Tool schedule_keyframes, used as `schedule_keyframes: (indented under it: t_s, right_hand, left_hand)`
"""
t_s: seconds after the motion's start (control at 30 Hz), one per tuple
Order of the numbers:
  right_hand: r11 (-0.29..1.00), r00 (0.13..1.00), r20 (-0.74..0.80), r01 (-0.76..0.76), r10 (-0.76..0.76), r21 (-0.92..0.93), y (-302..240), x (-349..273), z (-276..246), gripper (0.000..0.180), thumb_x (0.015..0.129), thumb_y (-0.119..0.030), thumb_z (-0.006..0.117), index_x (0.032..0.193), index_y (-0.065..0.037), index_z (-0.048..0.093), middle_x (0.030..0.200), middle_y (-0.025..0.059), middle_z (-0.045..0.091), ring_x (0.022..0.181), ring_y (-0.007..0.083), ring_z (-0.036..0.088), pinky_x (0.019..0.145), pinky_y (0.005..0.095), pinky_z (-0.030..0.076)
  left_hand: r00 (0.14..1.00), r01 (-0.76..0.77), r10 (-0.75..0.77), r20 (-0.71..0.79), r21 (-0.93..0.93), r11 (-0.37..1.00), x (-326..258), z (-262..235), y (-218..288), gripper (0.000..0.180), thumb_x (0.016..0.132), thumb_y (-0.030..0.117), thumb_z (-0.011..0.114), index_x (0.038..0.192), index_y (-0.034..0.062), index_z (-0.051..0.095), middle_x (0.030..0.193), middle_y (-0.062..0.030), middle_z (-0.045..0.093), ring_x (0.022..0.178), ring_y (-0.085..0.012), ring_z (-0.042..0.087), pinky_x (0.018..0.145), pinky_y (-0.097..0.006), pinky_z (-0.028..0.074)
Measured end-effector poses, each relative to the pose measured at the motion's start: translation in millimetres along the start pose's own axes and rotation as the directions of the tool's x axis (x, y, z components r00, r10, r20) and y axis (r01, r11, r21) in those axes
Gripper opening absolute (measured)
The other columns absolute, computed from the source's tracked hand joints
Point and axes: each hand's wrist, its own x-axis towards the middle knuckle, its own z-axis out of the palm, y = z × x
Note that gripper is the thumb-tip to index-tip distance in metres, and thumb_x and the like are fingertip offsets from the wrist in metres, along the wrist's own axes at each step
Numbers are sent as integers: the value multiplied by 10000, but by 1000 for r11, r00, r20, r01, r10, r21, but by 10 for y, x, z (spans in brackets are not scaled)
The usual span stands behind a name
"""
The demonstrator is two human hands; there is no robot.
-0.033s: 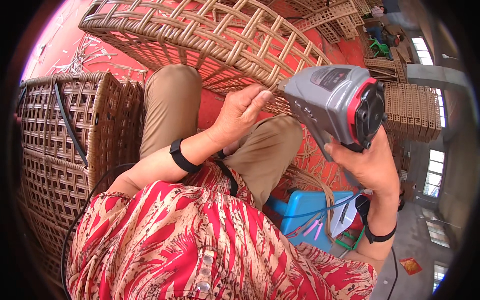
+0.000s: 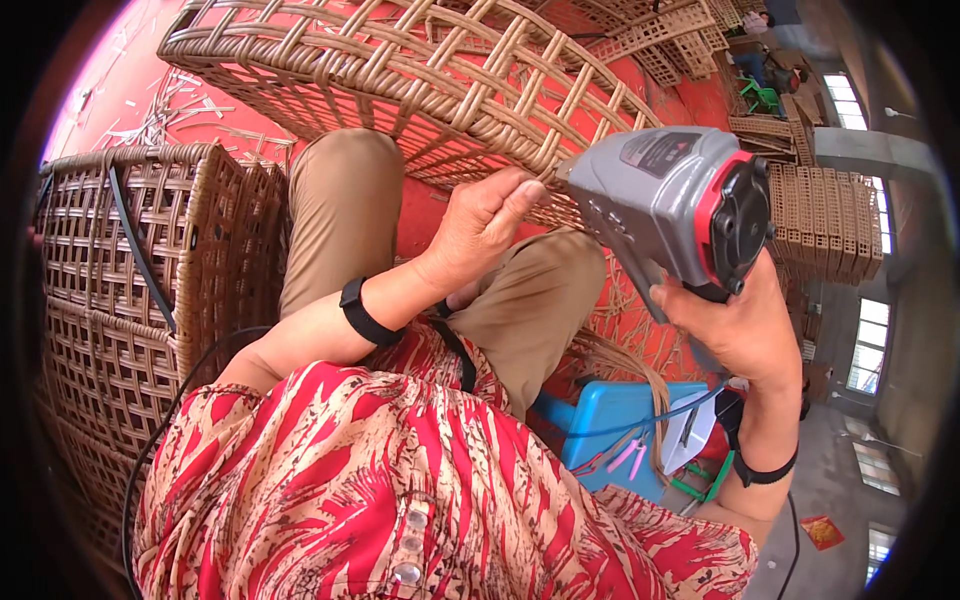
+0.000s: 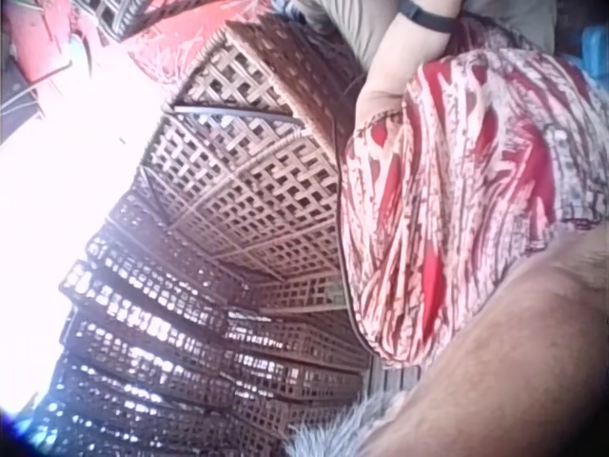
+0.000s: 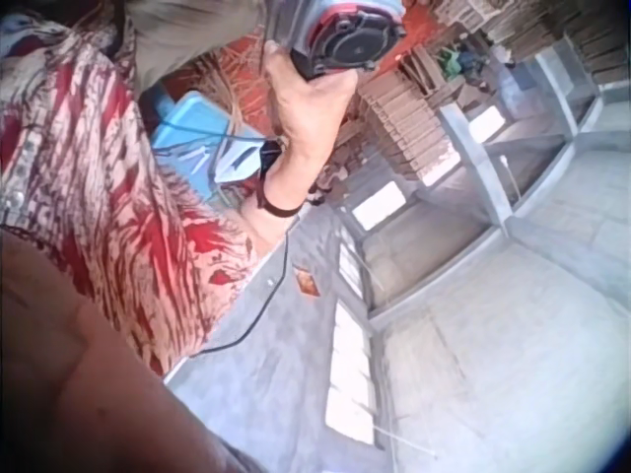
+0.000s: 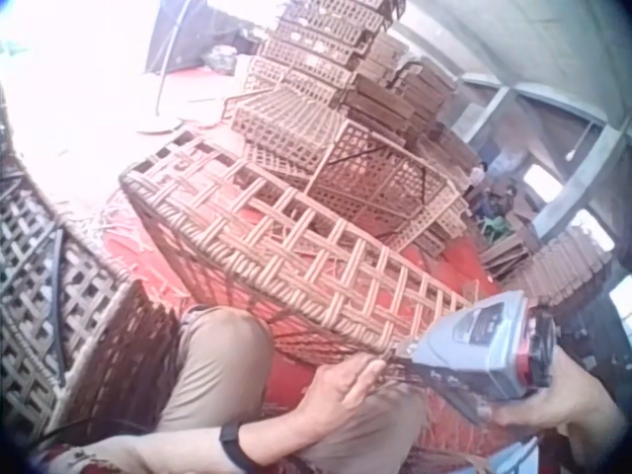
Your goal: Recorder weaves rattan strips into a frame and secures them using a nail gun and pliers.
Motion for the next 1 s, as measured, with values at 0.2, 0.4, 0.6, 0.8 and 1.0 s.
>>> schedule_keyframes:
  t_s: [0.2, 0.4, 0.6, 0.8, 1.0]
  right_hand:
    - [989, 989, -22, 142, -143, -46, -129, 56, 18, 224, 713, -38, 723, 889, -21, 586, 702, 9, 579, 578, 78, 538, 517, 247, 436]
    - [991, 997, -25, 73, -71, 113, 55, 8, 98, 348, 694, -78, 755, 987, -10, 579, 735, 8, 582, 607, 74, 545, 549, 249, 459]
    - [773, 930, -320, 68, 179, 631, 643, -807, 218, 429, 703, -103, 725, 1072, 16, 541, 769, 68, 578, 556, 132, 563, 512, 262, 500]
    - [588, 763, -451, 116, 464, 801, 1688, -1668, 467, 441, 801, -65, 609, 1217, 35, 503, 954, 100, 613, 789, 175, 601, 722, 300, 514]
    - [548, 390, -466, -130, 794, 826, 3155, -2504, 1210, 596, 739, -88, 694, 1262, 80, 463, 971, 134, 618, 839, 179, 617, 694, 301, 507]
  left_hand:
    - [1000, -1, 1, 7, 36, 999, 2, -18, 28, 236, 953, 195, 551, 822, -2, 544, 663, -195, 479, 602, -381, 477, 544, -383, 420]
    - [998, 40, -44, 44, 89, 995, 47, -51, -16, 253, 984, 206, 524, 892, -5, 628, 697, -73, 544, 620, -118, 475, 583, -290, 433]
    - [996, 78, -77, 34, -22, 997, 62, -60, -93, 237, 958, 182, 535, 869, -8, 646, 777, -141, 649, 695, -212, 609, 674, -319, 484]
    - [971, -234, 236, 28, 289, 928, 170, -386, -408, 172, 957, 128, 541, 1009, 26, 669, 807, -10, 566, 689, -113, 495, 598, -252, 405]
    - [993, 119, -118, -27, 33, 992, 200, -237, -247, 300, 996, 260, 513, 919, 29, 688, 610, 99, 350, 561, -8, 285, 506, -197, 203]
